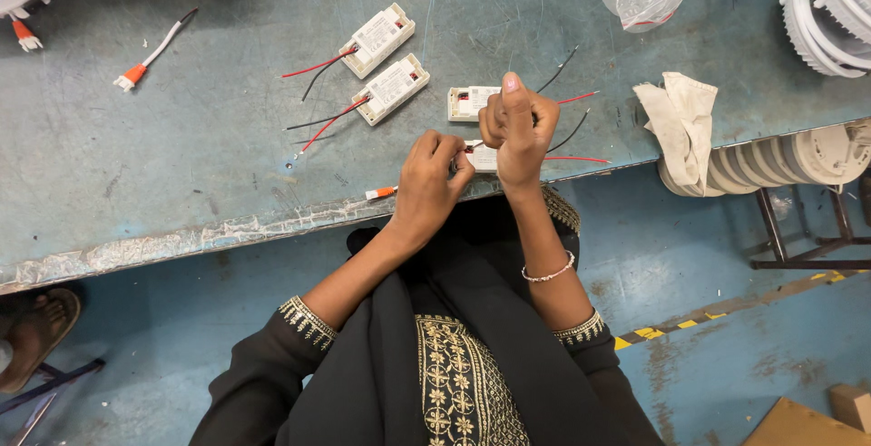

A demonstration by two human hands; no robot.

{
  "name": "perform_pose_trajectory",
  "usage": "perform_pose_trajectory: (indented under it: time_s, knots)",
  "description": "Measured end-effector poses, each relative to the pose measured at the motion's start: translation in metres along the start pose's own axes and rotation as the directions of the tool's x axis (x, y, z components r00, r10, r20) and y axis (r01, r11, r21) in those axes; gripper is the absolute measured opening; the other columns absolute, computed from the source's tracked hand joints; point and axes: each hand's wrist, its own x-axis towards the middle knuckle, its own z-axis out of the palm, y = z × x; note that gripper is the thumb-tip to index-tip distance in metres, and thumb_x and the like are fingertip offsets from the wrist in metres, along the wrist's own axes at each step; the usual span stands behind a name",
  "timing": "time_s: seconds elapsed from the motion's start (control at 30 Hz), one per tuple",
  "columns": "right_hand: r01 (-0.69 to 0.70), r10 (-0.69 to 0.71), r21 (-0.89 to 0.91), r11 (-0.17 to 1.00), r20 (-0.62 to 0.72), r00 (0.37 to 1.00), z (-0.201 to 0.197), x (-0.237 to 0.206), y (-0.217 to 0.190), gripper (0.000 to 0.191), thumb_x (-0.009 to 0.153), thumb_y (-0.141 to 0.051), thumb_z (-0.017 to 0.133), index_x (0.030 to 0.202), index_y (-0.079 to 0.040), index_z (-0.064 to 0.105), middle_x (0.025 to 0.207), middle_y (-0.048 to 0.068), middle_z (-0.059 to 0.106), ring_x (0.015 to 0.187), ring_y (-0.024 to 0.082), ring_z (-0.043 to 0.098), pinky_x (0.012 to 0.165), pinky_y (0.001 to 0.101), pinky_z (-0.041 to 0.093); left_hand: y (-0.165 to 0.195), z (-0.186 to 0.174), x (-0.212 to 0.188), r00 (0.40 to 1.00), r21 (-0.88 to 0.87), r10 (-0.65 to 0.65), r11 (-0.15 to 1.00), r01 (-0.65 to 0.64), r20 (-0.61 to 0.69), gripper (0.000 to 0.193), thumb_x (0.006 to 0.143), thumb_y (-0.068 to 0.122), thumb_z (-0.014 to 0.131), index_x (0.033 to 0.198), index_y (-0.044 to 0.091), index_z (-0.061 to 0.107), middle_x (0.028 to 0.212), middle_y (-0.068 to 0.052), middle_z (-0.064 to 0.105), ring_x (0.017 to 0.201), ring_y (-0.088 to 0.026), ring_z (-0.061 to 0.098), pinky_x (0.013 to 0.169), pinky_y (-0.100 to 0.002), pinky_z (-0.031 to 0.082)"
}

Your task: The person connects wires to electronic driver modules using a small screwdriver, handling several white rectangular components and arranging them on a workbench alongside circular LED light fixtures.

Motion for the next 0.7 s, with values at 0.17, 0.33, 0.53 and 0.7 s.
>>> perform_pose_trajectory:
  time_s: [0.17,0.33,0.53,0.7]
  knots:
    - [0.015,-0.015,0.005,1.0,0.01,1.0,-0.001,-0.001,0.001,0.054,0.112,-0.023,0.05,0.064,-0.009,0.029,0.056,-0.003,0.029,0.048,0.005,0.02,0.043,0.0278,0.017,0.001,0.0,0.003,1.0,0.01,-0.004,1.0,0.004,0.027,0.014,0.087,0.004,0.072,0.098,0.002,0.064,0.093,-0.013,0.058,0.087,-0.033,0.062,0.077,-0.045,0.051]
    - [0.017,-0.017,0.02,1.0,0.009,1.0,-0.002,-0.003,0.001,0.054,0.112,-0.022,0.051,0.065,-0.009,0.029,0.057,-0.003,0.028,0.049,0.005,0.019,0.044,0.0281,0.017,-0.002,-0.007,0.005,0.991,-0.026,-0.036,0.999,0.04,0.132,0.014,0.083,0.003,0.073,0.097,0.002,0.069,0.093,-0.013,0.06,0.085,-0.033,0.064,0.075,-0.043,0.052]
    - [0.023,-0.024,0.026,0.999,0.012,1.0,-0.001,-0.003,0.003,0.053,0.112,-0.021,0.051,0.065,-0.008,0.03,0.057,-0.003,0.028,0.049,0.005,0.019,0.044,0.0279,0.017,-0.013,-0.02,0.012,0.968,-0.264,-0.133,0.946,0.187,0.211,0.019,0.087,0.008,0.077,0.104,0.002,0.072,0.093,-0.013,0.067,0.079,-0.024,0.072,0.071,-0.033,0.058]
    - [0.021,-0.021,0.032,0.999,0.003,1.0,-0.003,-0.004,0.003,0.053,0.112,-0.022,0.051,0.066,-0.008,0.03,0.059,-0.004,0.027,0.05,0.005,0.019,0.044,0.0283,0.017,-0.013,-0.021,0.018,0.955,-0.208,-0.185,0.95,0.234,0.23,0.014,0.085,0.009,0.077,0.093,0.0,0.071,0.088,-0.013,0.07,0.078,-0.025,0.072,0.072,-0.035,0.057]
